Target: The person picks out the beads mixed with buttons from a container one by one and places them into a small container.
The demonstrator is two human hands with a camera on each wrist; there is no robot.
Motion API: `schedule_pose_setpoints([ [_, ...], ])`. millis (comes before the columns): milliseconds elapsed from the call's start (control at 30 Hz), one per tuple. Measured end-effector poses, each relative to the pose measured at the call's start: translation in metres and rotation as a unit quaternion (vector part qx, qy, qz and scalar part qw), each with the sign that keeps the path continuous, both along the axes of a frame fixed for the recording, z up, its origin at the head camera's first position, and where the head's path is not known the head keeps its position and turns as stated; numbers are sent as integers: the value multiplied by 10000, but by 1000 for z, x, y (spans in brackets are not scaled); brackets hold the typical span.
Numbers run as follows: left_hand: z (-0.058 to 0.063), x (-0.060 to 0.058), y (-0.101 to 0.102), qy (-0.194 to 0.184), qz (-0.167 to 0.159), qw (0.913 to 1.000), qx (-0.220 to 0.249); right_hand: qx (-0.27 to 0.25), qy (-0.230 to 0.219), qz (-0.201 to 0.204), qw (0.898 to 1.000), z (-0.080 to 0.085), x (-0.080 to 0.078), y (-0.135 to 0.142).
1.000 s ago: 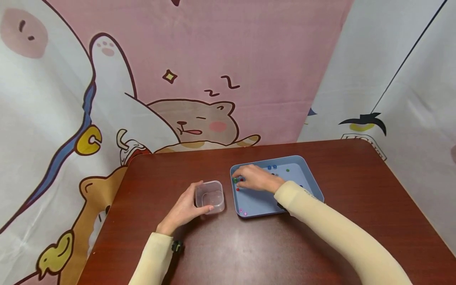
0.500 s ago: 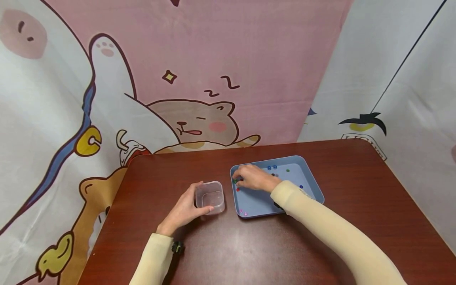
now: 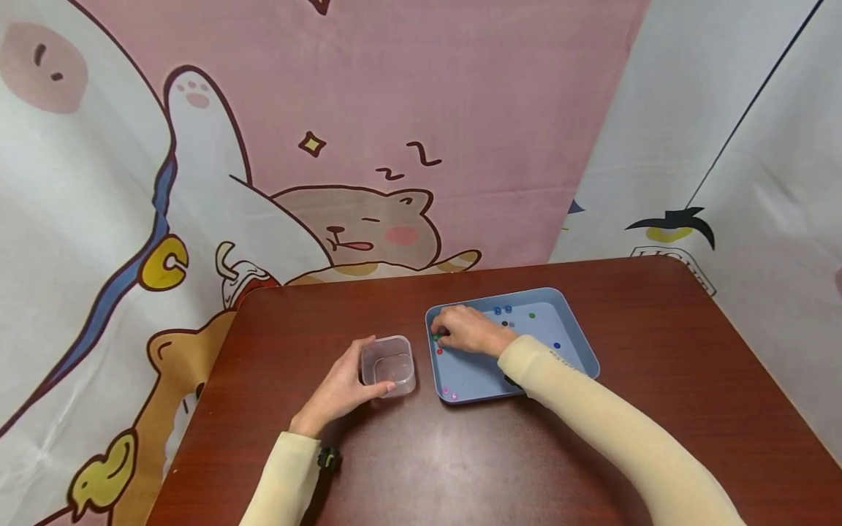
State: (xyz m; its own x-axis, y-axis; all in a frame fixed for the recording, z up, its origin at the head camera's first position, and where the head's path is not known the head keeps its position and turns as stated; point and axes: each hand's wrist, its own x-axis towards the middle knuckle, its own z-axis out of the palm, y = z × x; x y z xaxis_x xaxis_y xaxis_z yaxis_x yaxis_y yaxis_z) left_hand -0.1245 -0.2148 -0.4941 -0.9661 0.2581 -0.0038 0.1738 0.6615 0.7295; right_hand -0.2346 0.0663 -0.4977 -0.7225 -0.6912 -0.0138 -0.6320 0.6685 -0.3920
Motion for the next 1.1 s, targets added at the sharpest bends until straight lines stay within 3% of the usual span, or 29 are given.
schedule_pose_setpoints([
  [367,-1,0,0,-26,1,10000,18,-181,144,-37,9997,3,1,0],
  [1100,-1,1,0,-36,28,10000,47,-1206,343,-223,9919,67,14,9],
])
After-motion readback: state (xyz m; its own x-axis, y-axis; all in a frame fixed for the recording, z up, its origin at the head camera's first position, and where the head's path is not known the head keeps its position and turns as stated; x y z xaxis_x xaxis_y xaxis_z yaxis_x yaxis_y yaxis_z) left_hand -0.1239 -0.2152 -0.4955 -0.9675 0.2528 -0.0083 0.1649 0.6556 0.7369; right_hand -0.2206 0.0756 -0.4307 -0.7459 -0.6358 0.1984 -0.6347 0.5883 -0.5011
